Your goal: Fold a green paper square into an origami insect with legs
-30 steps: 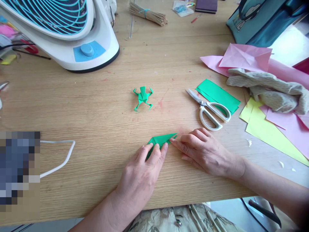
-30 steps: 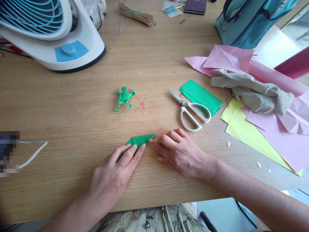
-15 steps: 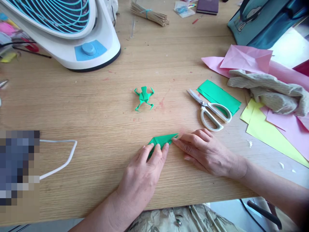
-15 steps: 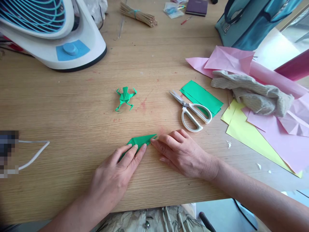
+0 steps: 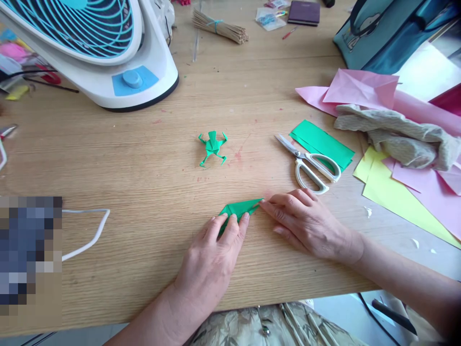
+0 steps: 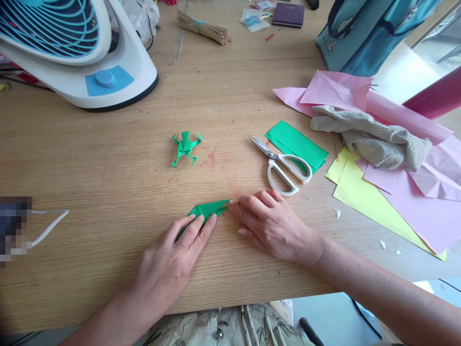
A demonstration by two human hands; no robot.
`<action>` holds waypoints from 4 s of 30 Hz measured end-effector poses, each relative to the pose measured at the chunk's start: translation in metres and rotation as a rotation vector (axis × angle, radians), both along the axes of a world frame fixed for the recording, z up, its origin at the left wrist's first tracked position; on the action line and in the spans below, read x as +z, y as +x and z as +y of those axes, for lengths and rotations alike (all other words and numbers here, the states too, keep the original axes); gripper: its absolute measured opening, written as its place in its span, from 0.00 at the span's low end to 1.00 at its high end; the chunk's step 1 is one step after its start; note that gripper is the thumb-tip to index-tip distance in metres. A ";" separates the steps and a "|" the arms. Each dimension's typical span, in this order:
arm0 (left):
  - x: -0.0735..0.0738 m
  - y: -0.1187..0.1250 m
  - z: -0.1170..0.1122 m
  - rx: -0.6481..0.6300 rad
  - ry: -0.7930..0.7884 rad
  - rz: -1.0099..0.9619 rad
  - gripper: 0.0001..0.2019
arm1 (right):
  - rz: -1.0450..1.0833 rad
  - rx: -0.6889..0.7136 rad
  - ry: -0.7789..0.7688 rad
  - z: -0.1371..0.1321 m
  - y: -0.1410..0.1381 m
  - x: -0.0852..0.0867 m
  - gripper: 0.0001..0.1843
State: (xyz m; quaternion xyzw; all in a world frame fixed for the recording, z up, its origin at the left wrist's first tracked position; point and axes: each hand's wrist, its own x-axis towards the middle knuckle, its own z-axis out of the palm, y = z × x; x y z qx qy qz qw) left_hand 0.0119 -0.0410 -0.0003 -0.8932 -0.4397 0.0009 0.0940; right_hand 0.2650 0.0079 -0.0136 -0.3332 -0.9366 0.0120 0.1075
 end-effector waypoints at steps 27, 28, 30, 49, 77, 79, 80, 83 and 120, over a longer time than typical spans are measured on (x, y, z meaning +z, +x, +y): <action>-0.003 -0.001 -0.003 -0.017 0.008 -0.082 0.22 | -0.113 0.041 0.074 -0.002 -0.012 0.006 0.26; -0.005 -0.003 -0.003 -0.030 0.007 -0.097 0.21 | -0.116 0.035 0.070 -0.002 -0.012 0.006 0.25; -0.008 -0.008 -0.005 -0.075 0.006 -0.136 0.21 | -0.119 0.023 0.061 -0.002 -0.013 0.006 0.25; -0.006 -0.015 -0.009 -0.063 -0.052 -0.162 0.21 | -0.086 0.026 0.086 -0.013 -0.016 0.005 0.24; -0.010 -0.010 -0.008 -0.025 -0.036 -0.121 0.21 | -0.009 0.056 -0.032 -0.005 -0.014 0.004 0.26; -0.010 -0.010 -0.008 -0.027 -0.033 -0.142 0.21 | -0.010 0.050 -0.034 -0.004 -0.014 0.004 0.26; -0.010 -0.010 -0.008 -0.031 -0.032 -0.152 0.21 | -0.018 0.043 -0.037 -0.004 -0.014 0.004 0.26; -0.010 -0.010 -0.009 -0.033 -0.035 -0.170 0.21 | -0.049 0.005 -0.034 -0.005 -0.014 0.005 0.26; -0.019 -0.014 -0.013 -0.014 0.051 -0.359 0.15 | 0.117 0.062 0.080 0.011 -0.061 0.037 0.11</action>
